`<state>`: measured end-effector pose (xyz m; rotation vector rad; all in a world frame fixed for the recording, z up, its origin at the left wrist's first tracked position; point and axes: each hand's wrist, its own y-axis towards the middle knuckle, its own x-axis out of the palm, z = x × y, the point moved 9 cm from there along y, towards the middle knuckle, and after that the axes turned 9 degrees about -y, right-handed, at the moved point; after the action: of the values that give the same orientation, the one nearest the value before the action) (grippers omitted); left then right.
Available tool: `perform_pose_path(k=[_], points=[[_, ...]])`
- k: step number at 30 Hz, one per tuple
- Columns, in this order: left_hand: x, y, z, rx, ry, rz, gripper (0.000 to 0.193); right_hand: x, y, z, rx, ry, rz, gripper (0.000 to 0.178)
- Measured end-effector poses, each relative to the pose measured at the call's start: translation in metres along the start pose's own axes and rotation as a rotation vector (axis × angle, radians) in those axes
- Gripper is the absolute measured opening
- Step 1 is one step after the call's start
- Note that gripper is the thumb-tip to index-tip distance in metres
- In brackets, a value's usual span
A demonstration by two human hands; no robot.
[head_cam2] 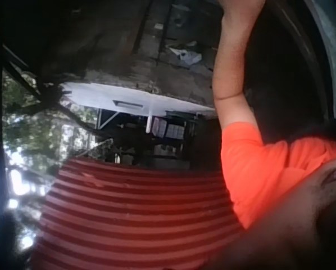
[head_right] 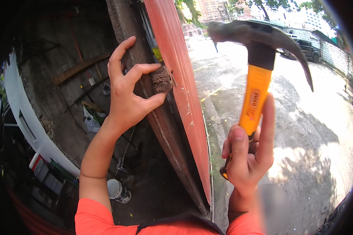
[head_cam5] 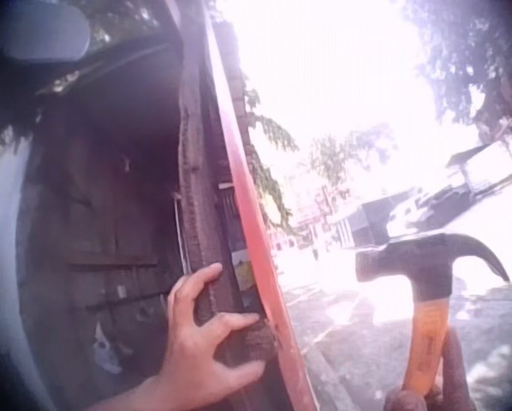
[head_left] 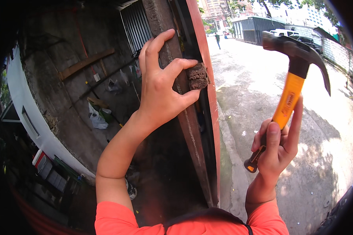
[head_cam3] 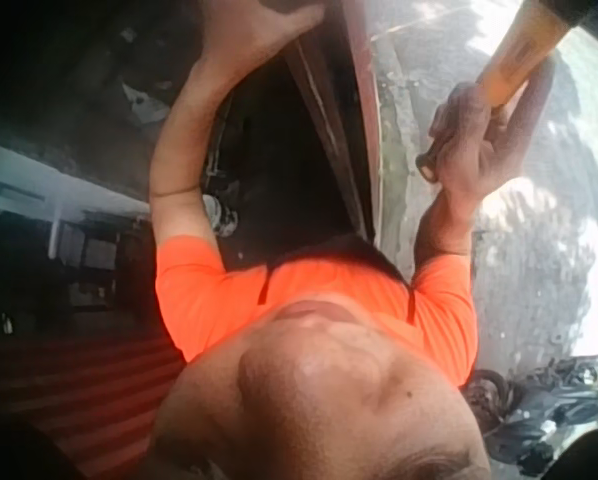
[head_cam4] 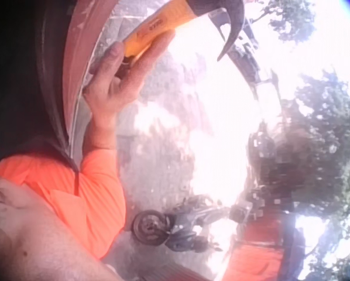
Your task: The person uses a hammer to drive nails into a red corrugated metal gate. They repeatedly position nails and strike them with the hammer, occasionally bending the gate to align it with the frame.
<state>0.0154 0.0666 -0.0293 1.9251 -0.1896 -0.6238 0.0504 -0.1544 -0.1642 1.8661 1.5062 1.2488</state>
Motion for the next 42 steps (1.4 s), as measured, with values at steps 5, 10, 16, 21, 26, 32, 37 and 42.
perform_pose_path(k=[5, 10, 16, 21, 26, 32, 37, 42], points=[[0.002, 0.0, -0.004, 0.003, -0.024, -0.007, 0.043, 0.055, -0.001, -0.01, -0.394, -0.428, -0.407, 0.059], [0.002, -0.002, -0.006, -0.009, -0.053, 0.011, 0.044, 0.001, -0.004, -0.006, -0.067, -0.167, -0.068, 0.067], [0.002, 0.002, 0.0, -0.009, 0.026, -0.005, 0.045, 0.042, -0.001, 0.017, -0.284, -0.428, -0.338, 0.06], [0.003, 0.0, -0.002, -0.006, 0.017, -0.03, 0.048, 0.004, 0.008, -0.004, -0.022, -0.199, -0.098, 0.064], [0.004, 0.008, 0.01, -0.028, 0.1, -0.039, 0.048, -0.011, 0.015, -0.007, 0.025, -0.153, -0.072, 0.063], [0.006, 0.001, 0.007, 0.026, 0.098, -0.039, 0.051, 0.013, 0.017, 0.014, 0.073, -0.338, -0.418, 0.062], [0.0, -0.01, 0.001, -0.102, -0.132, 0.139, 0.046, 0.01, 0.02, 0.015, 0.143, -0.21, -0.364, 0.06], [0.003, -0.006, 0.003, -0.044, -0.062, 0.089, 0.05, 0.019, 0.004, 0.023, 0.06, -0.138, -0.229, 0.062]])
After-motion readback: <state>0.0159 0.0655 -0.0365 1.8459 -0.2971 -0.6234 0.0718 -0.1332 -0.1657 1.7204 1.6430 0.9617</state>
